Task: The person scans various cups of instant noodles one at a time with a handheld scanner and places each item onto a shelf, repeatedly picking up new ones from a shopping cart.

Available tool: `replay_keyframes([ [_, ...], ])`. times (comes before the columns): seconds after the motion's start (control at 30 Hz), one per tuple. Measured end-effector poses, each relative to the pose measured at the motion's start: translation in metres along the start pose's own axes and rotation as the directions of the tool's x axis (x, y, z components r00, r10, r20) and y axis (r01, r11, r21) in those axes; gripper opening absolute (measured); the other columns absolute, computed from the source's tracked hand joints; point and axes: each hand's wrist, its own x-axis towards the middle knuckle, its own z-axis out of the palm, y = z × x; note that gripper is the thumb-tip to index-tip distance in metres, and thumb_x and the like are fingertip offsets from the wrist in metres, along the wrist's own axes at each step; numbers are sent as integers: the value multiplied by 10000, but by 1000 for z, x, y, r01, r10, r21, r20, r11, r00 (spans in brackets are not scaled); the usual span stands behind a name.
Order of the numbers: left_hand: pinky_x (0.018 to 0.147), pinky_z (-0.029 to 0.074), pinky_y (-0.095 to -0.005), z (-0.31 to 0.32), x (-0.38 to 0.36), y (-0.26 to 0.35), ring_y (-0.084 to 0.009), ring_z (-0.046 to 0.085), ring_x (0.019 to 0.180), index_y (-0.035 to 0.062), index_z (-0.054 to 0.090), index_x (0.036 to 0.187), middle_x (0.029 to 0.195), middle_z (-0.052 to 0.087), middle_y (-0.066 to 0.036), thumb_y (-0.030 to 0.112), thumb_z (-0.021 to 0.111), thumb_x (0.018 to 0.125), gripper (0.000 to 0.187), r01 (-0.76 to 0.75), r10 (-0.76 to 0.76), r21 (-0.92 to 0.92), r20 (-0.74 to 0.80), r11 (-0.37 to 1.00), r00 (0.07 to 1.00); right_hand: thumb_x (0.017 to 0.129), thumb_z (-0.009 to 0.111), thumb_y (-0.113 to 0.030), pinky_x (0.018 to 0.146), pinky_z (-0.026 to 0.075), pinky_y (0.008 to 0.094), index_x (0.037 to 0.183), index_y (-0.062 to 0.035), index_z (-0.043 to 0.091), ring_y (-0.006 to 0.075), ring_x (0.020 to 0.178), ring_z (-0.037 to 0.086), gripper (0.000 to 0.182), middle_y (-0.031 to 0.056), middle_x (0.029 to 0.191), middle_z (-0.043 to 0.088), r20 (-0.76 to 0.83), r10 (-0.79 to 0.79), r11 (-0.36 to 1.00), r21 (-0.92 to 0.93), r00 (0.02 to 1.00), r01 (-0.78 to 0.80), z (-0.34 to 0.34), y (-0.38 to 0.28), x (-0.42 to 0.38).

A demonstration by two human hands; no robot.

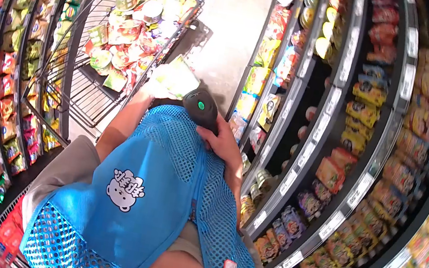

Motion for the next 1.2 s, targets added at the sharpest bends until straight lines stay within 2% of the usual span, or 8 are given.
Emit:
replay_keyframes([
  [0.2,527,555,-302,-40,2,27,-260,684,830,-22,450,1334,1213,600,-187,349,374,924,559,219,-319,-857,68,466,945,828,699,-153,470,401,220,1336,-91,468,64,515,477,562,-12,714,563,42,26,988,-153,999,-19,17,-40,41],
  [0.37,415,432,-285,-77,1,21,-246,587,585,15,488,1285,1051,631,-156,384,440,905,532,278,-283,-877,172,392,943,812,711,-172,480,412,232,1307,-87,495,74,520,494,547,-5,693,575,47,54,985,-165,997,-45,23,-56,64],
  [0.47,542,483,-346,-94,-7,19,-265,590,700,29,517,1219,1024,630,-147,426,530,873,527,182,-326,-864,23,469,945,821,706,-185,512,420,239,1298,-81,497,72,558,505,531,6,728,585,29,33,983,-179,999,-27,22,-60,72],
  [0.53,711,494,-404,-99,-6,35,-291,580,855,55,523,1194,1035,616,-144,507,570,856,566,-224,-418,-944,-310,243,854,829,706,-203,554,426,244,1279,-70,501,75,619,524,512,20,773,594,-21,56,985,-161,998,-58,21,-66,77],
  [0.77,794,488,-430,-170,-1,10,-314,566,894,101,324,1361,1114,574,-182,625,560,842,774,-470,-481,-667,-744,578,464,836,711,-243,779,471,292,1246,-23,499,139,872,587,511,86,970,636,-44,9,977,-212,999,-19,16,-64,77],
  [0.97,675,485,-314,-253,12,-40,-179,580,785,41,517,1183,1040,675,-86,393,520,942,426,49,-338,-478,-542,877,769,850,685,-338,923,455,368,1259,12,485,293,1057,605,574,194,1134,620,-172,-133,909,-413,976,51,10,-58,41],
  [1.03,580,473,-301,-191,46,7,-135,571,677,82,602,1104,899,666,-60,337,461,976,319,111,-347,-350,-739,930,578,847,679,-366,941,451,392,1257,27,478,348,1091,589,602,220,1170,605,-177,-175,921,-377,969,98,2,-43,23],
  [1.2,590,483,-252,-47,102,32,-137,576,685,34,585,1077,790,608,-61,140,545,946,173,-98,73,0,-675,995,734,830,677,-406,846,465,393,1248,28,479,327,989,622,634,230,1050,627,-285,-208,951,-281,936,125,-14,14,-32],
])
